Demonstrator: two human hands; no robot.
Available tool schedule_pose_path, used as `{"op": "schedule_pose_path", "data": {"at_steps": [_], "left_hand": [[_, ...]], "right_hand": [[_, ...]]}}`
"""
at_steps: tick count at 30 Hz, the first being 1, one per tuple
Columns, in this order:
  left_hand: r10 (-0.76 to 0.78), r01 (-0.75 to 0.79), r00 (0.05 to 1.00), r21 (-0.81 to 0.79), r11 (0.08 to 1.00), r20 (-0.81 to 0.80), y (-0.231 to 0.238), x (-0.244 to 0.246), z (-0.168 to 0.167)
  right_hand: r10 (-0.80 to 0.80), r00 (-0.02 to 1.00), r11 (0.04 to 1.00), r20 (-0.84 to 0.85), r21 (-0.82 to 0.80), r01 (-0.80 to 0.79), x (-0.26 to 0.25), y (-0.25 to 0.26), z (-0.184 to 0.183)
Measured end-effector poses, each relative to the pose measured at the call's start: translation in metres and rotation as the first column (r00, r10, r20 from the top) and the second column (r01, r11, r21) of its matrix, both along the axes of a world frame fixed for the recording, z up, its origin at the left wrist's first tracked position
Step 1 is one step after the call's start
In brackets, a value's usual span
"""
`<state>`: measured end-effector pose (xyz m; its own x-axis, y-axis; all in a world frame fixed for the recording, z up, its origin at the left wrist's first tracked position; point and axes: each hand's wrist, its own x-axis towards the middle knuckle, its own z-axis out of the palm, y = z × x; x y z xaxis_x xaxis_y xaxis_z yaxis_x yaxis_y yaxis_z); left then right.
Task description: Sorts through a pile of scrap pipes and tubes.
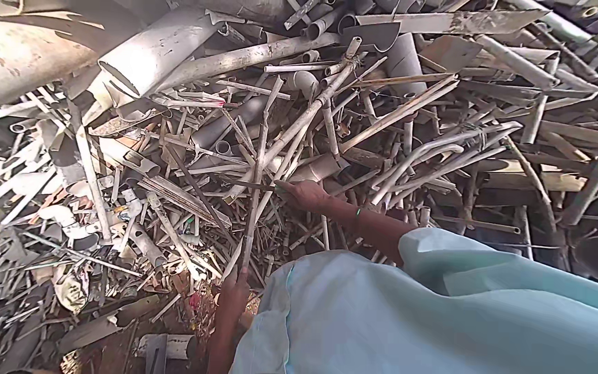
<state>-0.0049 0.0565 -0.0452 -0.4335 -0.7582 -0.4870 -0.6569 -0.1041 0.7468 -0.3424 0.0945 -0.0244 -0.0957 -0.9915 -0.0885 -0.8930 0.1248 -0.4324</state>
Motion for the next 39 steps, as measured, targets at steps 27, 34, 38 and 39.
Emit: {"op": "schedule_pose_path", "data": {"at_steps": [27,34,38,39], "left_hand": [[0.002,0.269,0.850,-0.437,0.858,0.527,0.015,0.001,0.049],[0.018,0.317,0.838,-0.514,0.797,0.545,0.019,0.002,0.047],[0.001,0.325,0.838,-0.501,0.802,0.545,0.018,0.001,0.047],[-0.002,0.326,0.838,-0.497,0.804,0.546,0.018,0.001,0.047]], "right_hand": [[-0.118,0.993,0.991,0.026,0.064,0.116,-0.014,0.020,0.006],[-0.372,0.926,0.928,-0.070,-0.046,0.370,-0.078,-0.011,0.000],[-0.275,0.961,0.960,0.006,0.044,0.275,-0.030,-0.003,0.016],[-0.147,0.989,0.986,0.033,0.084,0.144,-0.012,0.005,0.018]]}}
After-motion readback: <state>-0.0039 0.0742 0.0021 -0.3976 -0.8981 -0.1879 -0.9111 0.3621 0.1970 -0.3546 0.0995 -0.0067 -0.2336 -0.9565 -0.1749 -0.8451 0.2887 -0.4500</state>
